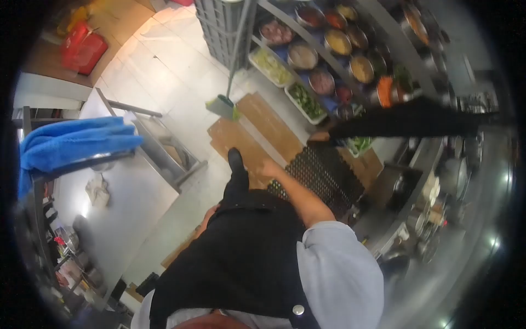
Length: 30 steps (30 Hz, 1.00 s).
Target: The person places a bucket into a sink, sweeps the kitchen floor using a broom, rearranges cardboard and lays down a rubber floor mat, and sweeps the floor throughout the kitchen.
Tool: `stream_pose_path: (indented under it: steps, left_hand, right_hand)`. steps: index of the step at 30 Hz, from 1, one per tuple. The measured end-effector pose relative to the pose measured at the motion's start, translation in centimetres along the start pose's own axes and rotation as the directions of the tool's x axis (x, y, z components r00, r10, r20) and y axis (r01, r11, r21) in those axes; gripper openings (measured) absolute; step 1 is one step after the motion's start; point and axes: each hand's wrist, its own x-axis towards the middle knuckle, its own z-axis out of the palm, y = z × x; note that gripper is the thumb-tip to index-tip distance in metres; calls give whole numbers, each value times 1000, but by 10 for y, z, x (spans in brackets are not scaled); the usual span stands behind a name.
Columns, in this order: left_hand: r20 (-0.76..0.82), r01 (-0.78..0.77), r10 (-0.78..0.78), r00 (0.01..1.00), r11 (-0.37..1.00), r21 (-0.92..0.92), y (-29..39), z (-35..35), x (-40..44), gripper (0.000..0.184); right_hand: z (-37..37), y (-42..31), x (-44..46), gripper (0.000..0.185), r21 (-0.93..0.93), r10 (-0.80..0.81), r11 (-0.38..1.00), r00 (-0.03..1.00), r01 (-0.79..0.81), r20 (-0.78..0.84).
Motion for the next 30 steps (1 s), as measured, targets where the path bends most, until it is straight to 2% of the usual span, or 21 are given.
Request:
stream_pose_path:
  steps: [1, 3, 4, 7, 9, 11, 12, 14, 15, 17, 19, 20, 21, 22, 23, 25, 26, 27, 28, 29, 30]
  left_hand:
    - [48, -49, 44, 998, 992, 116, 20, 2, -20, 57]
    - [144, -173, 131, 981, 929, 328, 74, 2, -66, 64]
    - [160, -171, 122, 980, 922, 347, 80, 10, -75, 64]
    - [338, -307, 131, 932, 781, 543, 77, 31, -101, 62]
    - [284, -238, 1, 959, 550, 800, 131, 49, -131, 56]
    - [296, -274, -26, 955, 309, 911, 175, 61, -150, 54]
    - [411, -411, 18, 911, 92, 907, 186, 64, -154, 47]
    - [482, -477, -82, 873, 70, 876, 174, 74, -141, 40]
    - [526, -522, -177, 832, 72, 850, 164, 77, -131, 34]
    - [617, -583, -142, 774, 218, 782, 150, 68, -136, 29]
    - [691, -636, -198, 696, 276, 720, 167, 33, -161, 33]
    - [679, -526, -263, 685, 467, 711, 183, 0, -184, 40]
    - [672, -378, -327, 665, 628, 680, 201, -31, -203, 50]
    - [668, -198, -389, 634, 753, 627, 216, -49, -206, 62]
    - [674, -203, -410, 614, 744, 637, 227, -51, -202, 62]
    - [672, -98, -546, 500, 735, 670, 238, -50, -187, 60]
    - [670, -99, -563, 484, 726, 681, 220, -61, -176, 60]
    - [825, -351, -258, 503, 811, 468, 188, -73, -164, 49]
    - [901, -585, 73, 428, 783, 214, 161, -81, -148, 39]
    - [910, -588, 66, 410, 782, 208, 145, -74, -130, 39]
    - [804, -157, -196, 562, 929, 335, 131, -55, -111, 33]
  right_hand:
    - [103, 74, -2, 53, -90, -158, 977, 938, 194, 309]
    - [107, 28, -114, 49, -144, 113, 989, 822, -38, 558]
    - [154, 58, -134, 45, 6, -1, 1000, 777, -4, 630]
    - [156, 40, -215, 46, 35, 130, 975, 688, -220, 714]
    - [200, 59, -236, 47, 66, 141, 970, 760, -234, 634]
    - [231, 61, -262, 47, 93, 161, 963, 819, -252, 550]
    - [237, 52, -272, 48, 124, 167, 959, 863, -254, 477]
    - [264, 42, -278, 46, 190, 196, 945, 928, -264, 316]
    - [266, 36, -281, 46, 204, 207, 938, 927, -279, 312]
    - [266, 25, -283, 41, -61, 135, 991, 927, -121, 350]
    - [285, 16, -286, 36, 61, 129, 986, 937, -156, 324]
    - [295, 8, -288, 35, 256, 131, 942, 941, -217, 312]
    - [305, 0, -292, 35, 440, 138, 858, 945, -264, 298]
    - [307, -11, -322, 36, 764, 118, 606, 975, -222, 190]
    - [300, -29, -358, 38, 959, 143, 259, 987, -114, 79]
    - [318, -50, -372, 42, 784, 19, 620, 999, -41, 38]
    - [332, -61, -378, 42, 795, 35, 605, 999, -53, 40]
    - [347, -72, -386, 42, 920, 148, 338, 976, -199, 157]
    - [360, -80, -386, 42, 952, 220, 32, 931, -306, 291]
    - [367, -84, -382, 42, 953, 237, 21, 928, -302, 288]
    - [372, -83, -375, 41, 922, 261, 272, 943, -277, 207]
